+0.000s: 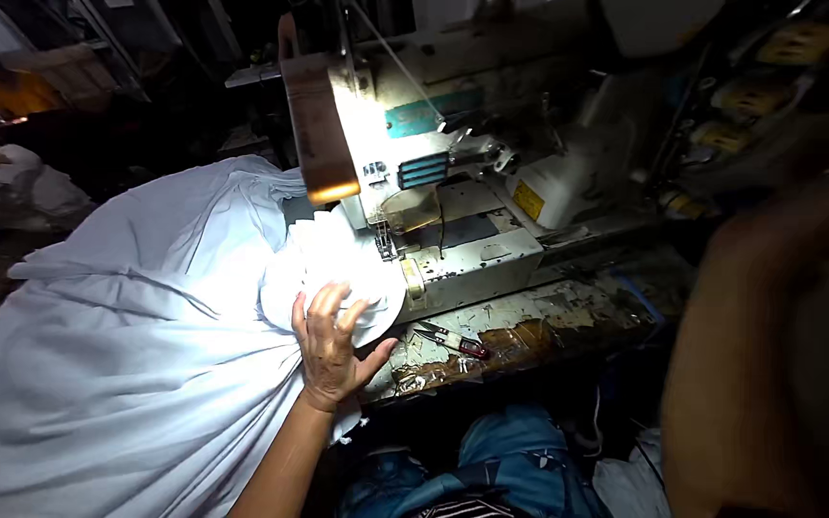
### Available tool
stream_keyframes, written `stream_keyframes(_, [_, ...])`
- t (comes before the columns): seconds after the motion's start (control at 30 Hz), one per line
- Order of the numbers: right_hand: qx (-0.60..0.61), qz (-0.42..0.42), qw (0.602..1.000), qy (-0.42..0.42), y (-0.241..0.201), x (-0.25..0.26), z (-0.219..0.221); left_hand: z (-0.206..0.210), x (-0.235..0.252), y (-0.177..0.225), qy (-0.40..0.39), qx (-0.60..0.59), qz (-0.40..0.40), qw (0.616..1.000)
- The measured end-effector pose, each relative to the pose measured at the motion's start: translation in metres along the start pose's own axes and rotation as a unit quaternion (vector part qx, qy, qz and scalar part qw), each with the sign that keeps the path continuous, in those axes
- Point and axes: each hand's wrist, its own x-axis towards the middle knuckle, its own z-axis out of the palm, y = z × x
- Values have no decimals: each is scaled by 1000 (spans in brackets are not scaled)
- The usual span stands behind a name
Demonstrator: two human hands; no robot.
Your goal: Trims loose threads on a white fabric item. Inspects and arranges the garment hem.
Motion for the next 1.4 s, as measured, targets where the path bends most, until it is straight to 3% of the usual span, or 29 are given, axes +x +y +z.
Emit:
stream_keyframes(0.1, [-89, 4, 975, -206, -22, -129, 29, -25, 48, 7, -77, 43, -97, 991])
stream_keyframes(0.17, [-195, -32, 910, -364, -24, -183, 54, -26, 87, 2, -228, 72, -176, 955])
stream_keyframes(0.23, [-242, -13, 835, -494, -30, -206, 73, -10, 118, -2, -349, 97, -206, 909])
stream_keyframes(0.3, [-247, -21, 805, -538, -30, -210, 82, 12, 136, -7, -377, 114, -217, 893])
stream_keyframes(0.37, [-223, -48, 803, -550, -24, -208, 84, 29, 150, -20, -369, 138, -245, 886])
stream_keyframes(0.47, [-158, -163, 850, -476, -5, -219, 76, 37, 161, -53, -348, 180, -299, 870])
stream_keyframes(0.53, [-62, -194, 903, -378, 9, -229, 71, 15, 154, -72, -302, 166, -315, 884])
stream_keyframes(0.63, [11, -149, 945, -290, 4, -225, 71, -59, 118, -75, -217, 101, -199, 950])
stream_keyframes(0.73, [-65, -171, 929, -322, -28, -193, 91, -111, 103, -32, -224, 37, -202, 953])
stream_keyframes(0.87, [-194, -260, 874, -361, -73, -168, 146, -106, 91, -28, -197, 29, -176, 964])
stream_keyframes(0.93, [-198, -280, 854, -392, -81, -163, 180, -107, 95, -27, -191, -44, -193, 961])
stream_keyframes(1.03, [-140, -301, 839, -431, -81, -162, 190, -171, 95, -48, -128, -168, -306, 928])
stream_keyframes(1.1, [-95, -321, 845, -418, -80, -171, 164, -252, 63, -78, -69, -137, -408, 900])
stream_keyframes(1.13, [-80, -327, 843, -419, -75, -176, 149, -277, 43, -84, -1, -102, -449, 888])
stream_keyframes(1.2, [-64, -331, 836, -432, -56, -187, 129, -274, 18, -74, 220, -121, -464, 849])
stream_keyframes(1.27, [-49, -323, 838, -438, -33, -201, 113, -238, 8, -45, 349, -262, -460, 773])
stream_keyframes(1.33, [-36, -311, 841, -441, -20, -206, 99, -215, 11, -19, 401, -336, -426, 738])
stream_keyframes(1.4, [-43, -276, 856, -436, -20, -204, 87, -210, 32, -6, 370, -346, -369, 779])
